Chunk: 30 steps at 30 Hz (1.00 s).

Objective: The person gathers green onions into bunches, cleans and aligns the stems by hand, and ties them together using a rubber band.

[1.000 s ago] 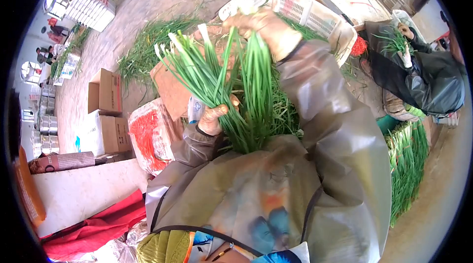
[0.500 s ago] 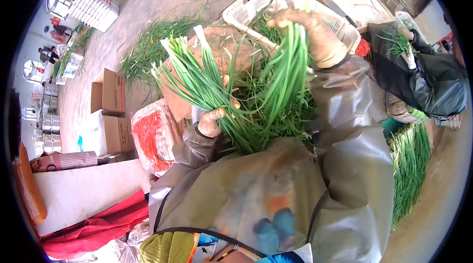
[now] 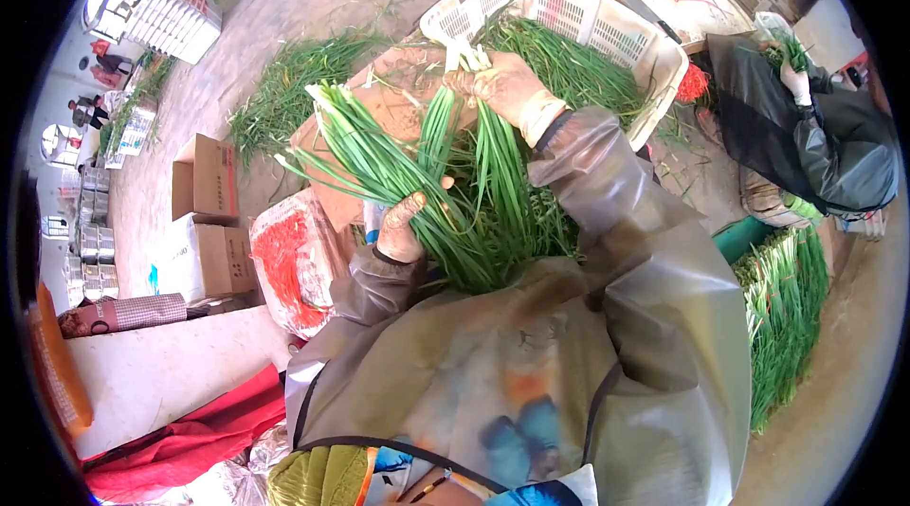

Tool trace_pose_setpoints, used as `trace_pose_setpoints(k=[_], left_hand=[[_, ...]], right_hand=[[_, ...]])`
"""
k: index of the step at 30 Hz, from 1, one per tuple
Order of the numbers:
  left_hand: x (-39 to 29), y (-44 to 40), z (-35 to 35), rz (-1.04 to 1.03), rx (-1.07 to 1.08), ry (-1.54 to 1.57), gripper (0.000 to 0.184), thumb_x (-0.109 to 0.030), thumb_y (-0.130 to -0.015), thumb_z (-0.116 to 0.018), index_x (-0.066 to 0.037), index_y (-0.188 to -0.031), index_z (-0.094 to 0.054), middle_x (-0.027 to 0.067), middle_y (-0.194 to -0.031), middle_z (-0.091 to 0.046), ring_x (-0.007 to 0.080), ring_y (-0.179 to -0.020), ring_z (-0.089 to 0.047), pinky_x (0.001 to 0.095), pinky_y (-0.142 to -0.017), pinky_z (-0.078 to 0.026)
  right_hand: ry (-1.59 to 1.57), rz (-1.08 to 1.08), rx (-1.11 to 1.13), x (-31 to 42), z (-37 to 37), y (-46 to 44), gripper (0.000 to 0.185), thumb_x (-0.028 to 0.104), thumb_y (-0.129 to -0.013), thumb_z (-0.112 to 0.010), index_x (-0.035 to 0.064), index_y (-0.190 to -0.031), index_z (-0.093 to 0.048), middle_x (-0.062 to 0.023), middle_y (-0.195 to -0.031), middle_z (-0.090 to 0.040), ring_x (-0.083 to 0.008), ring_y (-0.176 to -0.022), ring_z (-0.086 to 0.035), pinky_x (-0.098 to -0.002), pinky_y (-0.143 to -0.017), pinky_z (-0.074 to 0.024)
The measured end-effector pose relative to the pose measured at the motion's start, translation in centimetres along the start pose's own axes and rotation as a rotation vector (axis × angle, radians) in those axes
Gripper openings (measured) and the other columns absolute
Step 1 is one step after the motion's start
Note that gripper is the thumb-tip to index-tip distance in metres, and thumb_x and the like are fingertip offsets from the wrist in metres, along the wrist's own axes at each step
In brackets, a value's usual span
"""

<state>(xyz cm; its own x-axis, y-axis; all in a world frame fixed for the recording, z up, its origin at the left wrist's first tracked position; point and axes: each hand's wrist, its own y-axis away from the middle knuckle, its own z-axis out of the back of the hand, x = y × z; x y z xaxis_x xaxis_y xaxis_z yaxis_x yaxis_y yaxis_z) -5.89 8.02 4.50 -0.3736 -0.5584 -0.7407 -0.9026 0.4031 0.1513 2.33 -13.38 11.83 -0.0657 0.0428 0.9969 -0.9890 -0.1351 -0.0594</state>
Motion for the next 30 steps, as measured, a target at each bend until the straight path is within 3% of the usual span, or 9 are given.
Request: trace_pose_setpoints(k=[3, 5, 9, 11, 12, 16, 23, 27, 30], left_hand=[[0.3, -0.1, 0.2, 0.059, -0.020, 0.021, 0.040, -0.013, -0.071, -0.064, -0.001, -0.108, -0.054, 0.0123, -0.096, -0.063, 0.0201, -0.079, -0.059, 0.0329, -0.071, -0.051], [0.6, -0.2, 0.0, 0.094, -0.016, 0.040, 0.040, -0.012, -0.072, -0.063, -0.001, -0.109, -0.054, 0.0121, -0.097, -0.063, 0.0203, -0.080, -0.059, 0.0332, -0.073, -0.051], [0.0, -1.3, -0.1, -0.066, -0.018, -0.154, 0.046, -0.016, -0.071, -0.063, 0.000, -0.112, -0.052, 0.0117, -0.100, -0.060, 0.0217, -0.086, -0.059, 0.0338, -0.076, -0.049], [0.1, -2.7, -0.2, -0.090, -0.019, -0.144, 0.040, -0.012, -0.072, -0.062, 0.000, -0.109, -0.054, 0.0103, -0.096, -0.061, 0.0210, -0.083, -0.059, 0.0335, -0.074, -0.049], [0.1, -3.6, -0.8, -0.161, -0.012, -0.133, 0.033, -0.009, -0.074, -0.060, 0.000, -0.106, -0.056, 0.0090, -0.092, -0.062, 0.0203, -0.080, -0.059, 0.0322, -0.071, -0.050], [-0.4, -3.8, -2.0, -0.137, -0.039, -0.056, 0.027, -0.004, -0.075, -0.060, 0.001, -0.102, -0.058, 0.0082, -0.087, -0.062, 0.0186, -0.075, -0.060, 0.0301, -0.068, -0.051], [0.6, -3.3, -2.0, -0.041, -0.222, 0.021, 0.029, -0.001, -0.071, -0.065, 0.001, -0.099, -0.059, 0.0055, -0.086, -0.062, 0.0174, -0.071, -0.058, 0.0287, -0.068, -0.049], [1.6, -3.8, -0.6, -0.070, -0.243, -0.108, 0.028, -0.001, -0.071, -0.066, 0.001, -0.098, -0.061, 0.0049, -0.088, -0.063, 0.0149, -0.074, -0.058, 0.0262, -0.070, -0.047], [1.6, -3.4, -0.9, -0.114, -0.250, -0.117, 0.028, -0.001, -0.070, -0.067, 0.002, -0.097, -0.061, 0.0047, -0.089, -0.063, 0.0142, -0.074, -0.058, 0.0259, -0.070, -0.047]], right_hand=[[0.044, -0.084, 0.042, -0.2, -0.3, 0.2, 0.033, 0.019, -0.077, -0.068, -0.0003, -0.101, -0.059, -0.0055, -0.081, -0.062, -0.0121, -0.071, -0.056, -0.0268, -0.065, -0.0466], [0.107, -0.008, 0.036, -1.1, 0.0, -0.1, 0.027, 0.021, -0.077, -0.069, -0.0008, -0.091, -0.060, -0.0023, -0.073, -0.059, -0.0094, -0.059, -0.052, -0.0236, -0.055, -0.0425], [0.234, -0.076, 0.099, -0.1, -0.8, 0.3, 0.027, 0.021, -0.079, -0.067, 0.0003, -0.095, -0.060, -0.0019, -0.073, -0.059, -0.0092, -0.060, -0.052, -0.0236, -0.056, -0.0427], [0.553, -0.063, 0.214, -1.8, -1.5, 0.0, 0.051, 0.029, -0.075, -0.067, 0.0051, -0.117, -0.051, -0.0147, -0.092, -0.063, -0.0273, -0.082, -0.060, -0.0343, -0.075, -0.0462], [0.445, -0.016, 0.218, -0.7, -2.1, 0.7, 0.052, 0.030, -0.074, -0.066, 0.0073, -0.118, -0.050, -0.0177, -0.094, -0.062, -0.0323, -0.088, -0.059, -0.0360, -0.079, -0.0451], [0.527, -0.032, 0.231, -0.4, -1.8, 0.6, 0.053, 0.029, -0.073, -0.065, 0.0060, -0.118, -0.050, -0.0179, -0.093, -0.062, -0.0319, -0.089, -0.059, -0.0362, -0.080, -0.0448], [1.056, -0.060, 0.314, 1.4, -1.8, 1.2, 0.043, 0.030, -0.073, -0.061, 0.0082, -0.110, -0.054, -0.0199, -0.092, -0.062, -0.0353, -0.089, -0.058, -0.0409, -0.078, -0.0445], [1.065, -0.062, 0.325, 1.1, -1.5, 1.6, 0.044, 0.030, -0.074, -0.061, 0.0094, -0.112, -0.053, -0.0199, -0.090, -0.062, -0.0351, -0.088, -0.058, -0.0417, -0.078, -0.0444], [0.980, 0.012, 0.308, -0.3, -0.8, 1.7, 0.045, 0.035, -0.073, -0.063, -0.0011, -0.099, -0.055, -0.0223, -0.077, -0.060, -0.0384, -0.078, -0.058, -0.0412, -0.073, -0.0458]])
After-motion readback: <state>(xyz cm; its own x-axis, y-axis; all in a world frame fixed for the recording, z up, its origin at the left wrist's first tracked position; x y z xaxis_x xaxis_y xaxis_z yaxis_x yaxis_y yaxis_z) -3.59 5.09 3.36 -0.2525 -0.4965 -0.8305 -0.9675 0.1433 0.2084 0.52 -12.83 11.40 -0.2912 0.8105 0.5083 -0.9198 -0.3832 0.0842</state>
